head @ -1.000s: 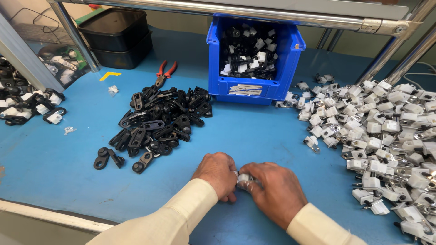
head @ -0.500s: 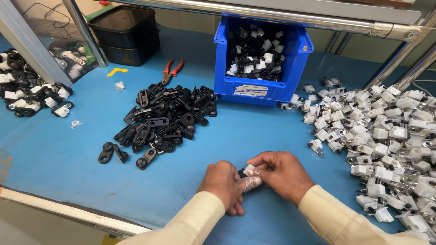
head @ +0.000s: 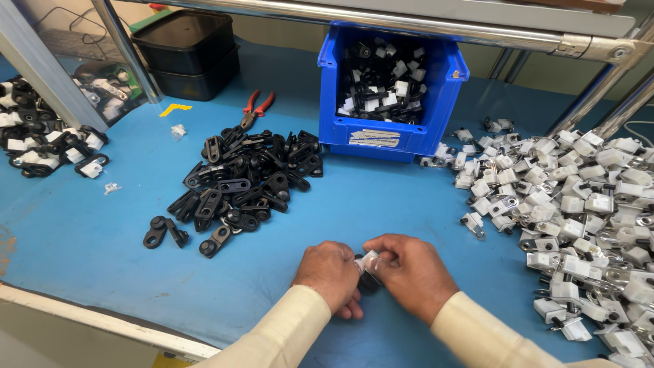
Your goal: The person picks a black plastic bracket and a white plastic part from the workbench, presses the white part onto the bracket by hand, and drops the assembled piece into a blue bin, repeating this cycle with new parts. The person occasionally sets finished pieces aside before placing them in the bin.
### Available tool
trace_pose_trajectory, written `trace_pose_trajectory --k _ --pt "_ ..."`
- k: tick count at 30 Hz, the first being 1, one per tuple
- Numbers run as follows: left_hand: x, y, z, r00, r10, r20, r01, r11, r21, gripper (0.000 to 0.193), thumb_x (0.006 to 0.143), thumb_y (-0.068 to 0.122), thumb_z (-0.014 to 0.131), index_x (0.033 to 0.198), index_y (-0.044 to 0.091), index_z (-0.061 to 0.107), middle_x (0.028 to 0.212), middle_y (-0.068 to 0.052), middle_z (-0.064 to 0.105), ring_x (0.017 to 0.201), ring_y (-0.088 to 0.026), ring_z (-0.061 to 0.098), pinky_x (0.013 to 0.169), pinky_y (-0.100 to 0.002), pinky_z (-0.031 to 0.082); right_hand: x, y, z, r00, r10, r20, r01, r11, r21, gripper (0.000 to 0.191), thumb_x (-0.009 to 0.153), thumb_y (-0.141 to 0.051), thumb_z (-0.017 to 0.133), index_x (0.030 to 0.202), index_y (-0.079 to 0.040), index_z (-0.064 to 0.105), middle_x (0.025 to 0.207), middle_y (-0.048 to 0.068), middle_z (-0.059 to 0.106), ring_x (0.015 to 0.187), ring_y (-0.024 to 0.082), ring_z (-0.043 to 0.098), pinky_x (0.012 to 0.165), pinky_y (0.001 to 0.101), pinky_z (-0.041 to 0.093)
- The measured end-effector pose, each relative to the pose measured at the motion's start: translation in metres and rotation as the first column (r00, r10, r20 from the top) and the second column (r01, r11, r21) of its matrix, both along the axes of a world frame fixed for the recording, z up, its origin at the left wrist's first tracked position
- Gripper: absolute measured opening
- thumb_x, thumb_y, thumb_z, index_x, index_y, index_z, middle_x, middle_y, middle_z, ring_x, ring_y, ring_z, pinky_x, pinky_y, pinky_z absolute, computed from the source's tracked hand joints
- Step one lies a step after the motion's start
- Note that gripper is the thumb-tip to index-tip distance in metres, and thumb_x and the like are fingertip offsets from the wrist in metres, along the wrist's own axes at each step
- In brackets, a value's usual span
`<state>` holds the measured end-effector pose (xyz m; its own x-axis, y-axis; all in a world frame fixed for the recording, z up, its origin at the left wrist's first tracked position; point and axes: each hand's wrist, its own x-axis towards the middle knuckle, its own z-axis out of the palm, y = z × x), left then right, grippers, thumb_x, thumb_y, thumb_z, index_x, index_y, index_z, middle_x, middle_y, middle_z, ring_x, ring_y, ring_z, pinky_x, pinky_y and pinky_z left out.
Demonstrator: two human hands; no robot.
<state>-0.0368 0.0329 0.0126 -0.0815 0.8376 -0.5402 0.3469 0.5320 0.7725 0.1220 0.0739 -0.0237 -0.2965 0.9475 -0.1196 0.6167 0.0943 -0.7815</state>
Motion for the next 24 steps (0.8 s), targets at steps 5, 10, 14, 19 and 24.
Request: trace_pose_trajectory --k 5,10,14,19,24 --pt "0.002 -0.008 0.004 0.986 -0.053 -0.156 0.070 0.991 0.110 0.024 0.097 0.010 0.054 0.107 0.004 0.075 0.074 -0.012 0.075 0.054 -0.023 0.074 0.048 -0.031 0.057 -0.008 -0.014 0.019 0.986 -0.017 0.165 -0.018 0.978 0.206 0.033 0.083 -0.009 0.073 0.115 -0.009 0.076 0.086 0.008 0.072 0.072 0.021 0.068 0.070 0.0351 0.056" --pt "0.004 -0.010 0.000 1.000 -0.002 0.015 0.000 0.991 0.132 0.023 0.100 0.014 0.053 0.105 0.001 0.071 0.074 -0.011 0.075 0.055 -0.020 0.075 0.046 -0.032 0.060 -0.001 -0.008 0.021 0.994 -0.025 0.106 0.009 0.989 0.145 0.034 0.083 -0.011 0.073 0.117 -0.012 0.077 0.082 0.008 0.073 0.069 0.018 0.067 0.069 0.0325 0.056" --pt "-0.001 -0.006 -0.009 0.986 -0.075 0.147 0.075 0.997 0.009 0.031 0.099 0.029 0.066 0.099 -0.002 0.066 0.078 -0.011 0.072 0.059 -0.020 0.075 0.046 -0.033 0.060 0.012 0.001 0.008 0.999 0.026 -0.020 -0.025 0.999 0.026 0.029 0.087 -0.008 0.069 0.114 -0.011 0.078 0.088 0.005 0.073 0.074 0.013 0.067 0.071 0.0282 0.057" --pt "-0.005 0.003 -0.020 0.975 -0.118 0.186 0.123 0.992 -0.018 0.041 0.096 0.034 0.072 0.093 -0.006 0.064 0.077 -0.016 0.072 0.060 -0.024 0.076 0.046 -0.032 0.060 0.019 0.003 -0.012 0.986 0.052 -0.161 -0.054 0.998 -0.012 0.034 0.087 -0.001 0.063 0.116 -0.008 0.078 0.095 0.005 0.070 0.077 0.011 0.065 0.071 0.0270 0.056" --pt "-0.006 0.005 -0.018 0.961 -0.076 0.267 0.093 0.994 -0.053 0.032 0.102 0.020 0.058 0.101 -0.011 0.066 0.075 -0.017 0.072 0.057 -0.026 0.076 0.044 -0.032 0.061 0.017 0.007 -0.010 0.974 0.049 -0.223 -0.075 0.991 -0.110 0.034 0.088 -0.004 0.067 0.120 -0.007 0.076 0.092 0.004 0.066 0.075 0.009 0.063 0.069 0.0260 0.055"
